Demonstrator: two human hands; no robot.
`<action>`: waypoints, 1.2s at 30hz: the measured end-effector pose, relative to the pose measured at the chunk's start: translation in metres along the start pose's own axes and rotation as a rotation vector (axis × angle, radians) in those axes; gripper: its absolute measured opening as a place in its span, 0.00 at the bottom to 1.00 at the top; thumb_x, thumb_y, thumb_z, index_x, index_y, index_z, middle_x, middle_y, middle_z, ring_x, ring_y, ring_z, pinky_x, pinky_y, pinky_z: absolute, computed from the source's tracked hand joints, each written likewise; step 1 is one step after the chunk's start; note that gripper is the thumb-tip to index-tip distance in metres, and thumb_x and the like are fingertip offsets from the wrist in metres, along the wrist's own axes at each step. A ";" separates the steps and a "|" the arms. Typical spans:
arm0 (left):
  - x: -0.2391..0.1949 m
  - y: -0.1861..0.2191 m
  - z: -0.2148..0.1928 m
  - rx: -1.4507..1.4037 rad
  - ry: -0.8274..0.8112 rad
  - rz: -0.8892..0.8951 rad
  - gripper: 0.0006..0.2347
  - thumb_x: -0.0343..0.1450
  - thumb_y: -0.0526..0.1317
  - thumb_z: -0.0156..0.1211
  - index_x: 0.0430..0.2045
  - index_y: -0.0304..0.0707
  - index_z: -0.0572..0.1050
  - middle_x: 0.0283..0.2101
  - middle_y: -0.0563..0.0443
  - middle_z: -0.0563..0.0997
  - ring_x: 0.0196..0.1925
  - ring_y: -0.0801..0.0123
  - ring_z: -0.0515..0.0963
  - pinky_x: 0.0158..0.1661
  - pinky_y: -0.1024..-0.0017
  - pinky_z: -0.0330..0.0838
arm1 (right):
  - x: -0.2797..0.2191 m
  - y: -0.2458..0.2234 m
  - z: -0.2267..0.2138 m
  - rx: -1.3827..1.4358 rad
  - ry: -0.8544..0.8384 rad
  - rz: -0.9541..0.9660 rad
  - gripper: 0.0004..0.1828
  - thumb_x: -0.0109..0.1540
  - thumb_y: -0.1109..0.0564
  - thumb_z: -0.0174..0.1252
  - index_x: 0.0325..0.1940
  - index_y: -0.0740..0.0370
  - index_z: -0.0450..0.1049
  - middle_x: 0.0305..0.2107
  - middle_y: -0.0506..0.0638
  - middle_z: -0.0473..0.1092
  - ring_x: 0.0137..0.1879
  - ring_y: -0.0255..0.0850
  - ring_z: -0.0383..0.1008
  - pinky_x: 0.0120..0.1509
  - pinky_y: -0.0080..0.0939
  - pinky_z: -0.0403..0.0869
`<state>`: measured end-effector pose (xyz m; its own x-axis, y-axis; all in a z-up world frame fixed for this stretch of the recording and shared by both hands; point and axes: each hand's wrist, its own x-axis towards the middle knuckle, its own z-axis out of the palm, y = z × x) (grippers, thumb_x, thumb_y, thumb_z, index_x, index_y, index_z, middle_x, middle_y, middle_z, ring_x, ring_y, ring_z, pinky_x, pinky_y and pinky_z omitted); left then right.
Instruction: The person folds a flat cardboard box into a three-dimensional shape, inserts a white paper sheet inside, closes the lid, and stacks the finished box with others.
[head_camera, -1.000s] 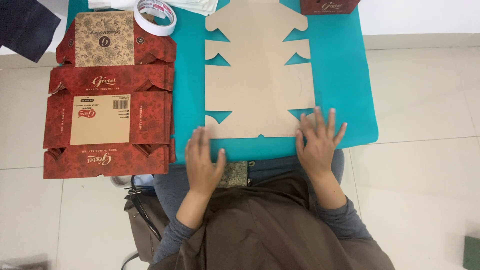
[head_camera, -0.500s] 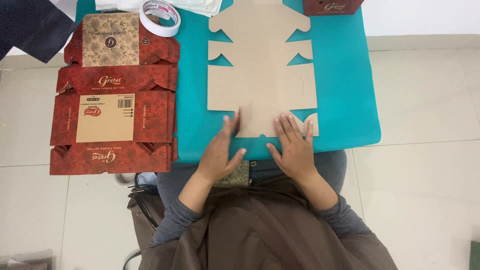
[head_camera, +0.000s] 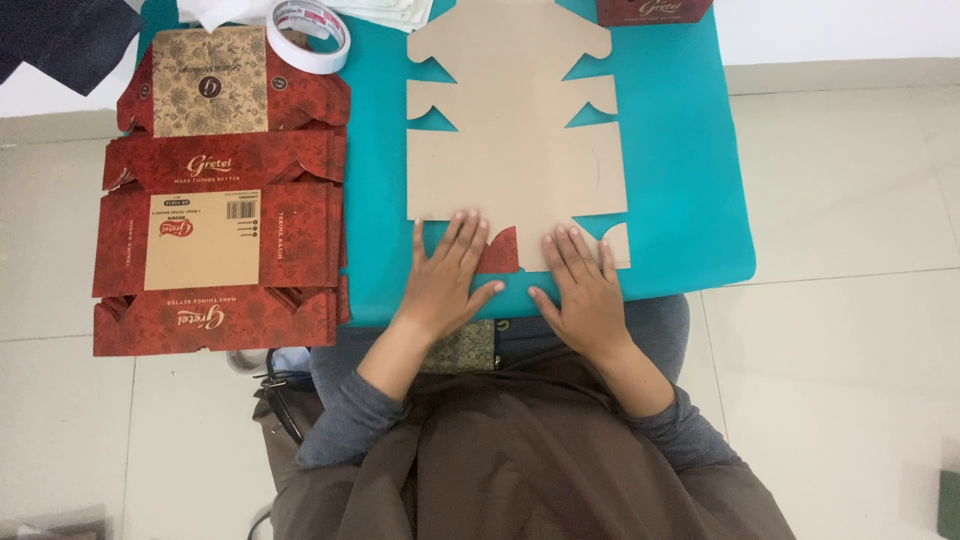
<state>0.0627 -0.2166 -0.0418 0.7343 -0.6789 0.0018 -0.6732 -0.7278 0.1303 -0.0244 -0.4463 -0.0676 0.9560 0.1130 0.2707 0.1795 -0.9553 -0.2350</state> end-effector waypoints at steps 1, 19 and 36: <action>-0.005 0.007 -0.006 0.002 0.001 0.004 0.36 0.76 0.67 0.34 0.75 0.43 0.49 0.78 0.45 0.50 0.79 0.56 0.47 0.69 0.30 0.26 | -0.001 0.001 0.000 -0.001 0.003 0.003 0.38 0.69 0.35 0.47 0.78 0.54 0.57 0.73 0.56 0.56 0.81 0.50 0.49 0.80 0.66 0.41; -0.017 -0.017 0.004 -0.578 0.539 -0.355 0.29 0.71 0.31 0.59 0.69 0.26 0.57 0.64 0.26 0.68 0.64 0.36 0.72 0.60 0.45 0.70 | -0.023 0.059 -0.010 -0.006 0.249 0.343 0.33 0.67 0.42 0.59 0.74 0.55 0.64 0.62 0.58 0.64 0.73 0.58 0.59 0.74 0.75 0.46; -0.067 0.063 -0.046 -0.909 0.019 -0.063 0.11 0.73 0.36 0.56 0.48 0.36 0.79 0.38 0.35 0.84 0.43 0.40 0.81 0.42 0.53 0.74 | -0.033 0.080 -0.066 0.110 0.230 0.461 0.33 0.65 0.52 0.65 0.72 0.65 0.66 0.52 0.62 0.71 0.60 0.62 0.69 0.63 0.70 0.59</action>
<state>-0.0249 -0.2121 0.0115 0.7738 -0.6332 -0.0164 -0.3098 -0.4011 0.8621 -0.0572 -0.5446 -0.0339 0.8679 -0.3869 0.3114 -0.2123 -0.8558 -0.4717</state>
